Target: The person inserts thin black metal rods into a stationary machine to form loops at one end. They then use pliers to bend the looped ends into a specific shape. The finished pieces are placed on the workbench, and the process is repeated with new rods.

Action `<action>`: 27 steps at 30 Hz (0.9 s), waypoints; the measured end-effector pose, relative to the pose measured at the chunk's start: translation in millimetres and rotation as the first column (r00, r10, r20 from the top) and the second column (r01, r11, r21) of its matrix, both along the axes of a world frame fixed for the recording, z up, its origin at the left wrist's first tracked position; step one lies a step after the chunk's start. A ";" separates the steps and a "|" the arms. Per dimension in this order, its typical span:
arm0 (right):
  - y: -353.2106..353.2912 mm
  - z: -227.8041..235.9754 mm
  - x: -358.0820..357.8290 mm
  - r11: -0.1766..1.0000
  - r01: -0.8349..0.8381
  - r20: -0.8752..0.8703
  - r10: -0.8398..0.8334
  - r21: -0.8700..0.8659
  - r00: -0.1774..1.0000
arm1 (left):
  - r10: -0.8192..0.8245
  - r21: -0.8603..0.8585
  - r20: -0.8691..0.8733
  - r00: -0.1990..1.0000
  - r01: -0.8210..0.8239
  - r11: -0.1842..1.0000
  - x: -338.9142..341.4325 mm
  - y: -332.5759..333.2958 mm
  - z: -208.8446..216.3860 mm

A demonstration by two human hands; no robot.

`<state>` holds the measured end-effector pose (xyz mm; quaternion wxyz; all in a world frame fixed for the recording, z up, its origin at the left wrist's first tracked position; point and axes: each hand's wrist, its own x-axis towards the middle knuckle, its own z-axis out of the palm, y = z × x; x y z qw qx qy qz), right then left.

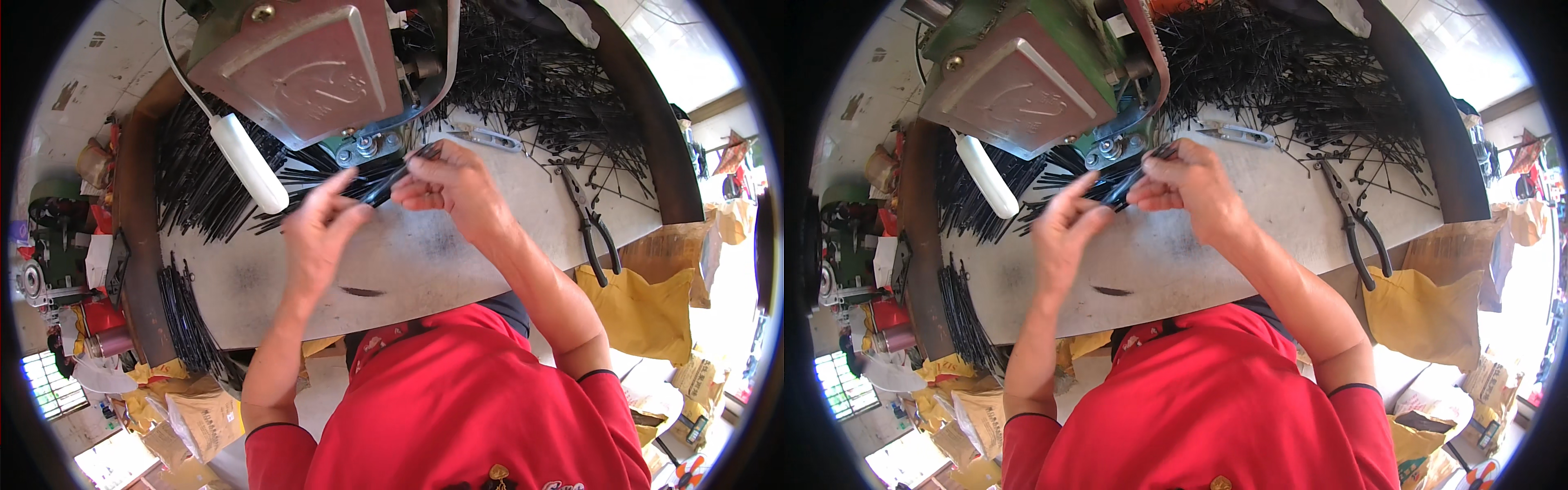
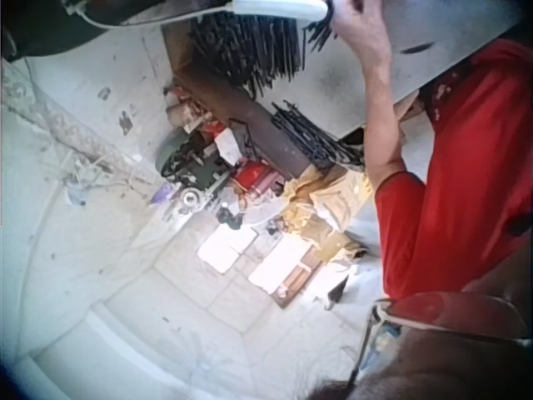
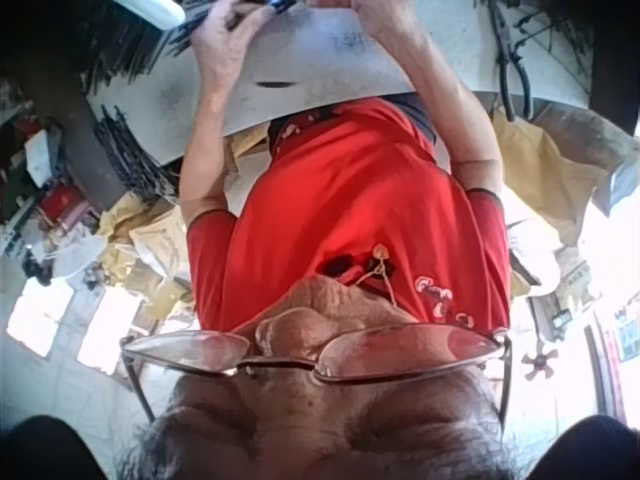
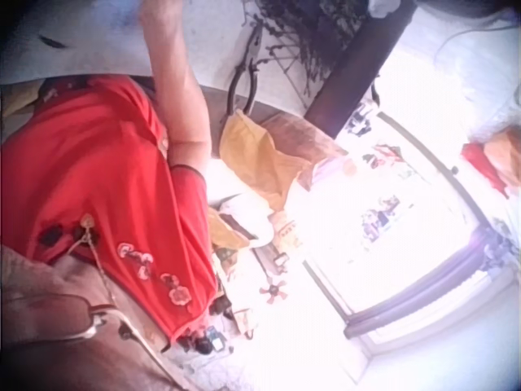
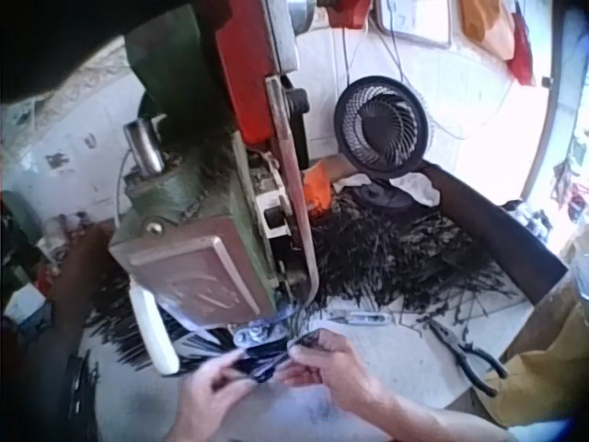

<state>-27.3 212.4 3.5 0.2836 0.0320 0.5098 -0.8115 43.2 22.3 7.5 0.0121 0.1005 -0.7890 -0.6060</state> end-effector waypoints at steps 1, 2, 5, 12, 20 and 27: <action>0.6 -1.6 -5.3 0.995 0.075 0.029 -0.074 -0.058 0.997 | 0.064 -0.017 0.016 0.998 -0.064 0.998 -8.5 -16.9 -0.1; 0.1 -3.8 -10.0 0.982 0.149 0.063 -0.142 -0.114 0.988 | 0.131 -0.035 0.031 0.991 -0.129 0.991 -15.2 -29.4 -1.7; -6.1 -4.8 -11.7 0.972 0.179 0.077 -0.168 -0.155 0.983 | 0.260 0.351 -0.091 0.961 -0.213 0.912 -27.3 -42.3 -14.2; -20.1 -16.1 -3.0 0.930 0.271 0.091 -0.256 -0.250 0.962 | 0.277 0.543 -0.168 0.946 -0.146 0.827 -38.0 -8.4 -13.7; -32.5 -21.4 0.6 0.860 0.368 0.123 -0.347 -0.355 0.930 | 0.365 0.577 -0.205 0.908 -0.189 0.795 -36.6 0.9 -17.9; -34.1 -25.0 0.0 0.842 0.398 0.146 -0.371 -0.365 0.917 | 0.423 0.627 -0.153 0.893 -0.243 0.740 -35.7 7.9 -19.3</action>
